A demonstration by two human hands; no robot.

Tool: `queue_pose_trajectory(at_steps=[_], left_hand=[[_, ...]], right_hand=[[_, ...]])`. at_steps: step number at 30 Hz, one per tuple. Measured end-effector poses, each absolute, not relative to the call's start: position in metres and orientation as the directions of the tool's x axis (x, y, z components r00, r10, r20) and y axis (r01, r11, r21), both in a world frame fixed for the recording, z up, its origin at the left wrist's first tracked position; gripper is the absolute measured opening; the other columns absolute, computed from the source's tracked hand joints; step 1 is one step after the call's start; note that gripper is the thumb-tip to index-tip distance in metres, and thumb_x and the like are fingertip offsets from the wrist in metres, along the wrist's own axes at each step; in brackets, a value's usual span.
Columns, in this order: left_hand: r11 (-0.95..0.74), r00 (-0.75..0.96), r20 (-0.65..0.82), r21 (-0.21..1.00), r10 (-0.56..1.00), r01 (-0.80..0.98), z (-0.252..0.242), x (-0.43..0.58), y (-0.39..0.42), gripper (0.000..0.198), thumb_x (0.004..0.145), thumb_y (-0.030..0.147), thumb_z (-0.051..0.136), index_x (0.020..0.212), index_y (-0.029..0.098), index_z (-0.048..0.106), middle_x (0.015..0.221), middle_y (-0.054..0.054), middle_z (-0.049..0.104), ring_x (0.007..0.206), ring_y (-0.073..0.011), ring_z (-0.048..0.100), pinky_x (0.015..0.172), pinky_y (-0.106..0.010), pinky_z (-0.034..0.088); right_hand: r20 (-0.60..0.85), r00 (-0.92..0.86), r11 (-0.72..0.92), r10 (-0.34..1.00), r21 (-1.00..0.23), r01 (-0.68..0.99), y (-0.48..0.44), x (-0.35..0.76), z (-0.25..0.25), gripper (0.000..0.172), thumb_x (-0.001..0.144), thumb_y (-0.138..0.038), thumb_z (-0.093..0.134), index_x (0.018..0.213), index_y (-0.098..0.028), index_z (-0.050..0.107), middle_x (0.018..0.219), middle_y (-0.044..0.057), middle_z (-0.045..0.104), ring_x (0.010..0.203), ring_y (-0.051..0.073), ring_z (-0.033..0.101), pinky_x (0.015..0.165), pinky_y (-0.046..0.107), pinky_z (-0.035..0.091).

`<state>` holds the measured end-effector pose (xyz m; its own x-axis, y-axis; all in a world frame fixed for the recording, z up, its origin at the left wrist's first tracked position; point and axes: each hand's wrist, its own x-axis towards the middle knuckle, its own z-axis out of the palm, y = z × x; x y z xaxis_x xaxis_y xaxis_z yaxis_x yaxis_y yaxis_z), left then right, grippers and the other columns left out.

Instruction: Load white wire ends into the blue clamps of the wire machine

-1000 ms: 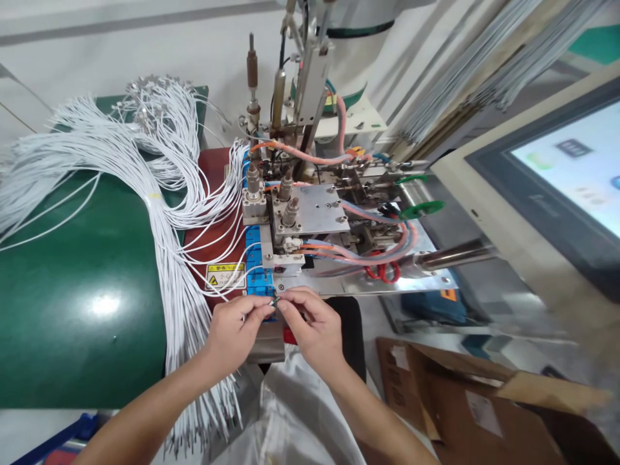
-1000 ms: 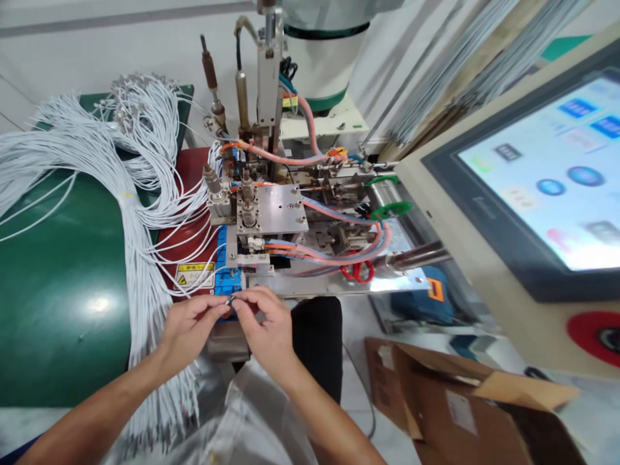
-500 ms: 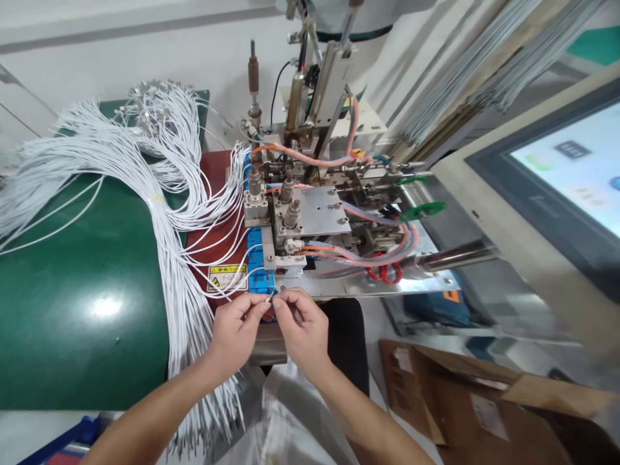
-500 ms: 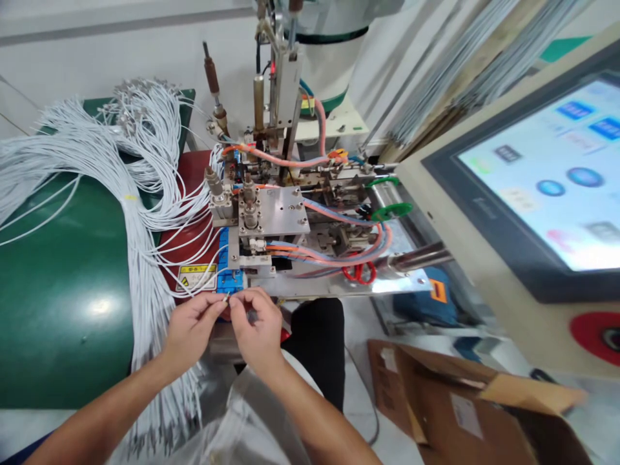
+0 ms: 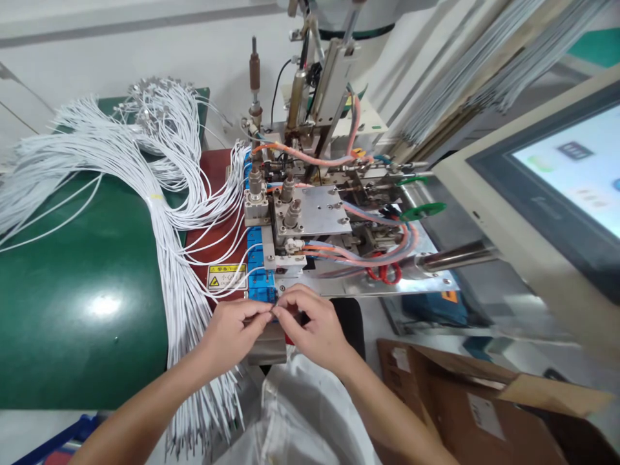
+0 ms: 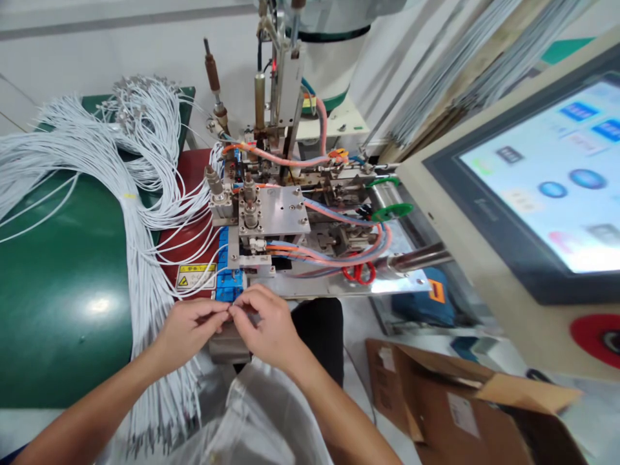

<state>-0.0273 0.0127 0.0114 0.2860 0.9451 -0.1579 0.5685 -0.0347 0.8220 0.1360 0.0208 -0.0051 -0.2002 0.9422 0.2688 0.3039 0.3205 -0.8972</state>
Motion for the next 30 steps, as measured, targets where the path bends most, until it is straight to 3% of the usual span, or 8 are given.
queue_pose_trajectory(at_steps=[4,10,15,22,26,30], left_hand=[[-0.185,0.427,-0.16,0.728,0.89,0.66,0.022,-0.029,0.014,0.025,0.081,0.017,0.048,0.069,0.022,0.069,0.063,0.002,0.066,0.057,-0.0115,0.057,0.056,-0.02,0.042],[0.019,0.088,-0.081,0.834,0.993,0.552,0.005,-0.018,0.004,0.019,0.082,0.024,0.052,0.085,0.018,0.069,0.074,-0.002,0.07,0.061,-0.012,0.062,0.059,-0.02,0.049],[0.109,-0.003,-0.119,0.904,0.993,0.413,-0.008,-0.016,0.002,0.02,0.079,0.027,0.057,0.089,0.014,0.069,0.081,-0.005,0.072,0.066,-0.0144,0.066,0.064,-0.023,0.054],[0.1,0.042,-0.132,0.891,0.99,0.443,-0.005,-0.018,0.005,0.019,0.08,0.026,0.056,0.089,0.016,0.069,0.082,-0.004,0.072,0.068,-0.0138,0.065,0.065,-0.022,0.053],[0.097,0.052,-0.135,0.886,0.989,0.453,-0.007,-0.017,0.004,0.02,0.081,0.027,0.055,0.091,0.017,0.069,0.085,-0.003,0.072,0.073,-0.0144,0.065,0.068,-0.023,0.053],[0.099,0.078,-0.155,0.872,0.985,0.479,-0.006,-0.02,0.006,0.021,0.083,0.029,0.053,0.093,0.018,0.068,0.089,-0.003,0.072,0.075,-0.0145,0.066,0.07,-0.023,0.052]], right_hand=[[0.133,-0.39,0.271,0.911,-0.907,0.324,0.024,0.142,0.001,0.013,0.071,-0.01,0.053,0.062,-0.019,0.056,0.061,-0.001,0.053,0.056,0.011,0.049,0.052,0.022,0.04],[0.114,0.033,0.108,0.993,-0.986,0.128,0.013,0.12,-0.015,0.016,0.078,-0.018,0.054,0.062,-0.018,0.056,0.064,0.0,0.054,0.061,0.013,0.051,0.057,0.025,0.042],[0.076,0.028,0.074,0.997,-0.995,0.069,0.008,0.116,-0.023,0.016,0.078,-0.019,0.056,0.062,-0.018,0.059,0.063,0.0,0.054,0.061,0.013,0.051,0.058,0.026,0.042],[-0.079,0.066,-0.074,0.995,-0.994,-0.081,0.013,0.119,-0.02,0.006,0.072,-0.022,0.059,0.07,-0.018,0.062,0.068,0.002,0.059,0.063,0.014,0.057,0.058,0.026,0.047],[-0.031,0.072,-0.03,0.997,-0.999,-0.019,0.013,0.117,-0.021,0.009,0.074,-0.02,0.057,0.066,-0.018,0.06,0.065,0.001,0.057,0.06,0.013,0.055,0.057,0.026,0.047],[0.178,0.11,0.149,0.978,-0.962,0.228,0.01,0.118,-0.024,0.011,0.075,-0.017,0.055,0.066,-0.019,0.06,0.066,0.002,0.059,0.064,0.015,0.055,0.06,0.028,0.046]])
